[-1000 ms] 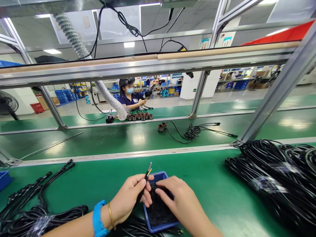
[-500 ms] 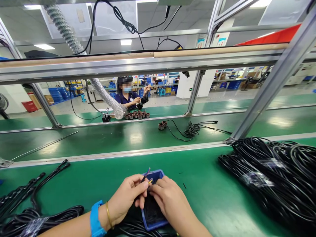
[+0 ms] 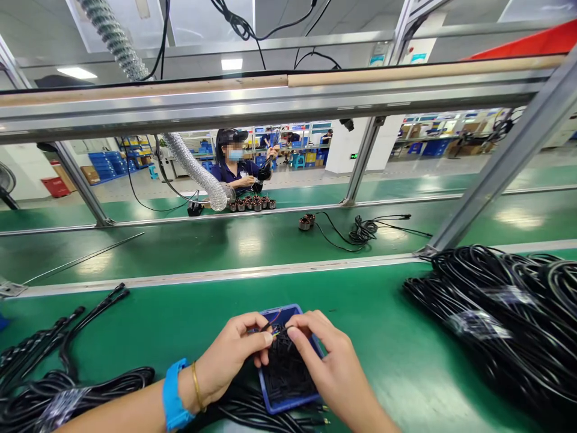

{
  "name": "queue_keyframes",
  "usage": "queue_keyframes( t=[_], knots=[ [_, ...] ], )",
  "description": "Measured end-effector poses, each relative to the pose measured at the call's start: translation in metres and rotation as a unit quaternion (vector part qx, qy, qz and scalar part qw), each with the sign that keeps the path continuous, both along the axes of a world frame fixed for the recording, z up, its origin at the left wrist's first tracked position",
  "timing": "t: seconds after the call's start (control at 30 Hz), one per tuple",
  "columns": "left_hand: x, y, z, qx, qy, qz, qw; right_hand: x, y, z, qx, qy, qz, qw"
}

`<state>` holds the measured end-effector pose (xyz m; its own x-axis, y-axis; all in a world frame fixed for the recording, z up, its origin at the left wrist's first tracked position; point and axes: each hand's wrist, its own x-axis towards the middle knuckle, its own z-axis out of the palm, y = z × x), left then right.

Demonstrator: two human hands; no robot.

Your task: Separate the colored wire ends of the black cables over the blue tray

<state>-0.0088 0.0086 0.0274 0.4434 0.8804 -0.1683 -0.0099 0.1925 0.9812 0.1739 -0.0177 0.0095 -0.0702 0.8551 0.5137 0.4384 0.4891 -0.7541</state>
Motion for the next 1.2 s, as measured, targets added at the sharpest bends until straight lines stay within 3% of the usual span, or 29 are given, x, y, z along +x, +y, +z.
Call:
queue_keyframes(
  t=[0.53, 0.8, 0.97, 1.1, 1.2],
  knots=[
    [-0.0013, 0.0002, -0.0023, -0.002, 0.005, -0.002, 1.0, 0.0024, -0.0044, 0.003, 0.012, 0.003, 0.004, 1.0],
    [-0.0012, 0.0021, -0.0078, 0.02, 0.031, -0.012, 0.999, 0.0013, -0.004, 0.0036, -0.022, -0.032, 0.053, 0.998],
    [-0.0001, 0.0012, -0.0051, 0.011, 0.052, 0.013, 0.999, 0.003, -0.0013, 0.0023, 0.054, -0.035, 0.022, 0.998],
    [0.0001, 0.0007, -0.0044, 0.004, 0.073, 0.023, 0.997, 0.0051, -0.001, 0.0031, 0.153, -0.106, 0.015, 0.982],
    [0.0005, 0.0013, -0.0062, 0.011, 0.073, 0.017, 0.997, 0.0061, -0.0025, 0.0054, 0.173, -0.163, 0.027, 0.971]
  ],
)
